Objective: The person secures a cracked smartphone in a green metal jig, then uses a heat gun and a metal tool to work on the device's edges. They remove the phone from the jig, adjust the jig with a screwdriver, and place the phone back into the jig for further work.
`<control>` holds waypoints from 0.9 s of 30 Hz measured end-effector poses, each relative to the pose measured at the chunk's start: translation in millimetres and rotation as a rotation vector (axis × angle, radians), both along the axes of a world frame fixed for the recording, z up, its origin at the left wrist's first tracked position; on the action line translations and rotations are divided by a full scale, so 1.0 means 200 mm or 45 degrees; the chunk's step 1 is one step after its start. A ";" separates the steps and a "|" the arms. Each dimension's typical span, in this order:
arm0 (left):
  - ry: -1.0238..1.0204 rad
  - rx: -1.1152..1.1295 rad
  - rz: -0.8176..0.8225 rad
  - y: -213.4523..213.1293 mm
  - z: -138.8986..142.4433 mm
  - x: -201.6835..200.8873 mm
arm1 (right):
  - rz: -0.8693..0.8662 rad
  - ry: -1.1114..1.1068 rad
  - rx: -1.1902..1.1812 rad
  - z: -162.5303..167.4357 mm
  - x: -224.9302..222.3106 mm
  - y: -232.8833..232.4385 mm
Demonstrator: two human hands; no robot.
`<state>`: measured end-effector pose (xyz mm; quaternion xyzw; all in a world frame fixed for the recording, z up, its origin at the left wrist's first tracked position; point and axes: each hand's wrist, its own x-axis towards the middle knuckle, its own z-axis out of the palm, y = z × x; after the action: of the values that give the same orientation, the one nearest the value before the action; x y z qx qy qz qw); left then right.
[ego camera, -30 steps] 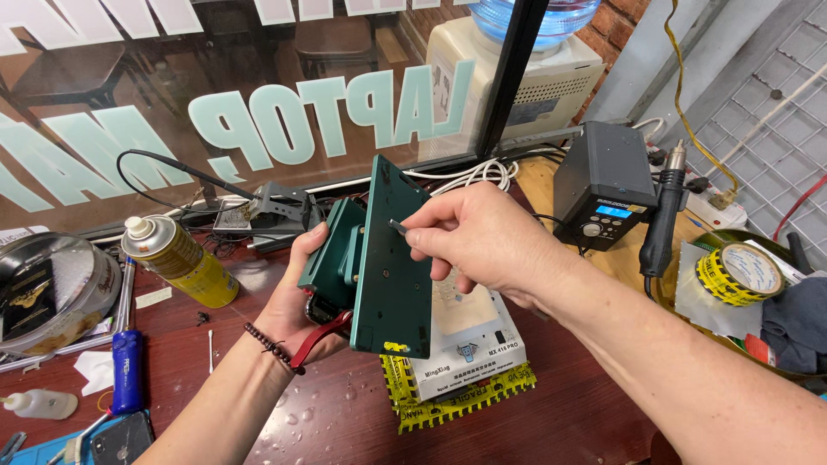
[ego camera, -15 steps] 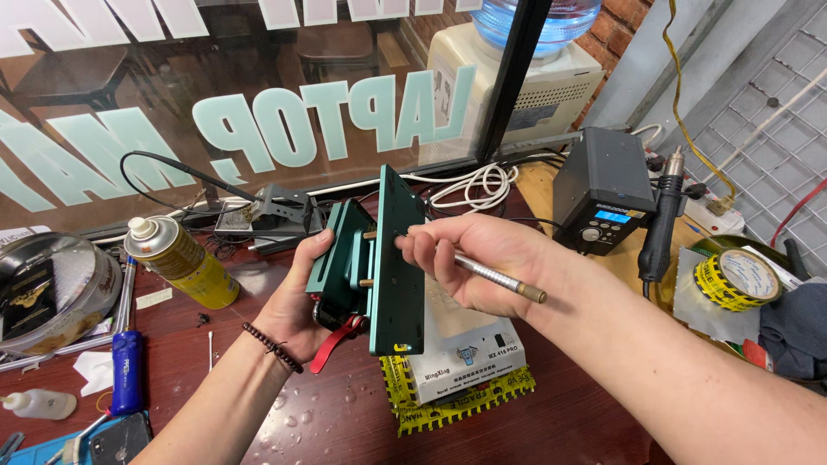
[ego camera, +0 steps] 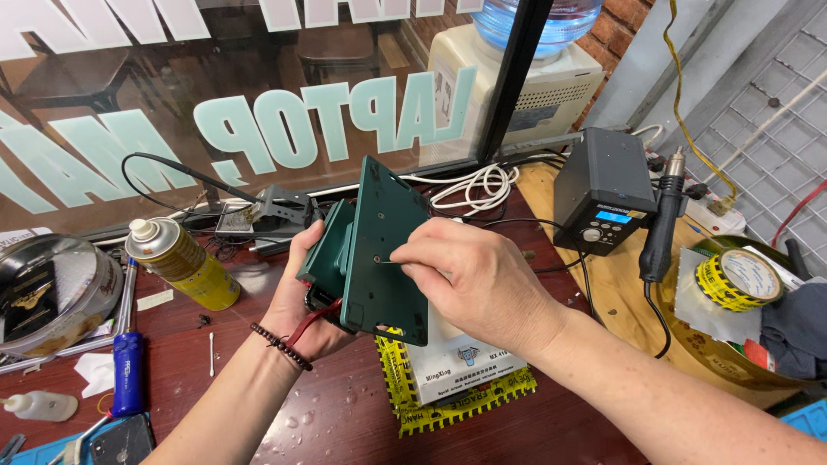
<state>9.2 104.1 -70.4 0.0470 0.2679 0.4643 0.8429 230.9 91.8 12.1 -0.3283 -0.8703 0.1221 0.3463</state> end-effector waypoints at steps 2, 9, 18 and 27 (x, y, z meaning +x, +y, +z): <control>0.008 -0.007 -0.002 0.00 0.00 0.00 | -0.026 -0.024 0.014 0.01 0.00 0.00; -0.041 0.012 -0.031 0.00 -0.02 0.00 | -0.029 -0.078 0.090 0.01 0.00 -0.01; -0.133 0.039 0.024 -0.09 -0.03 -0.09 | -0.246 0.367 -0.582 0.01 -0.10 0.01; -0.024 0.109 0.301 -0.56 -0.09 -0.67 | -0.204 0.360 -1.041 -0.45 -0.68 0.11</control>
<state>-124.6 -8.7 -87.4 0.0469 0.2436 0.5720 0.7819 94.4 113.0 -78.4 -0.4849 -0.6663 0.4728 0.3122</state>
